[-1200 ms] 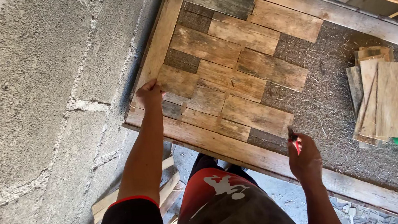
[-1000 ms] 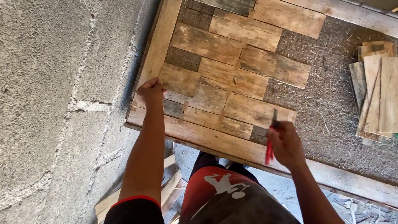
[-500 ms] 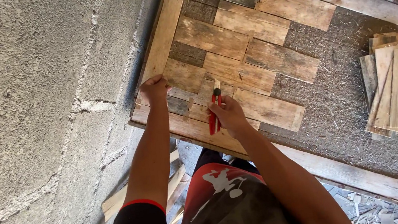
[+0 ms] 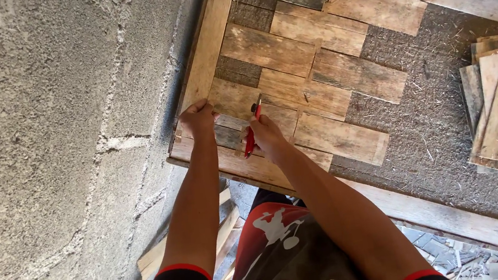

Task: The recorder is assembling and trimming small wood pieces to create a decorative wood panel.

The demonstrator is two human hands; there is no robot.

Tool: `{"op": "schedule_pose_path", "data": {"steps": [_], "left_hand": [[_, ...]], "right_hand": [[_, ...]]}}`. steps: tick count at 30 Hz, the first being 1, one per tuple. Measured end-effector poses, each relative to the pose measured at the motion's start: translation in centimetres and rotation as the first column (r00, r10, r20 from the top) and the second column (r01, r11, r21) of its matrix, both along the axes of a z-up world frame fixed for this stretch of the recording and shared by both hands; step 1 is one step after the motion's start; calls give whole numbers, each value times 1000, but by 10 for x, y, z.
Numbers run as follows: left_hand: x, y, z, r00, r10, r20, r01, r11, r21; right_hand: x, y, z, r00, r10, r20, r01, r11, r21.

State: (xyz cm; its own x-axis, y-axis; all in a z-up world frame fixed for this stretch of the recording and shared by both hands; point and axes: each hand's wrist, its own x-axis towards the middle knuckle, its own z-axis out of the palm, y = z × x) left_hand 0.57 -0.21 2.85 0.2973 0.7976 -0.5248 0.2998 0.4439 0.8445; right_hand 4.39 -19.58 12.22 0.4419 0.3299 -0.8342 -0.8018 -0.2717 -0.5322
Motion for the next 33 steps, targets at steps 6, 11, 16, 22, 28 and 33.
{"op": "schedule_pose_path", "data": {"steps": [6,11,16,22,28,33], "left_hand": [[2,-5,30,1000,-1,-17,0,1000,-24],[0,-3,18,1000,2,10,-2,999,-34],[0,1,5,1000,-10,15,11,1000,-25],[0,-3,19,1000,10,-19,-10,1000,-16],[-1,-1,14,1000,-8,-14,8,1000,-22],[0,-5,22,1000,-2,-7,2,1000,3]], "right_hand": [[-1,5,1,999,47,21,-47,999,13],[4,14,3,997,-75,30,75,997,-7],[10,15,2,998,-51,21,51,999,-14],[8,19,4,997,-8,78,13,998,-66],[8,22,1,995,-21,93,25,999,-48],[12,25,12,997,14,77,-6,994,-105]]}}
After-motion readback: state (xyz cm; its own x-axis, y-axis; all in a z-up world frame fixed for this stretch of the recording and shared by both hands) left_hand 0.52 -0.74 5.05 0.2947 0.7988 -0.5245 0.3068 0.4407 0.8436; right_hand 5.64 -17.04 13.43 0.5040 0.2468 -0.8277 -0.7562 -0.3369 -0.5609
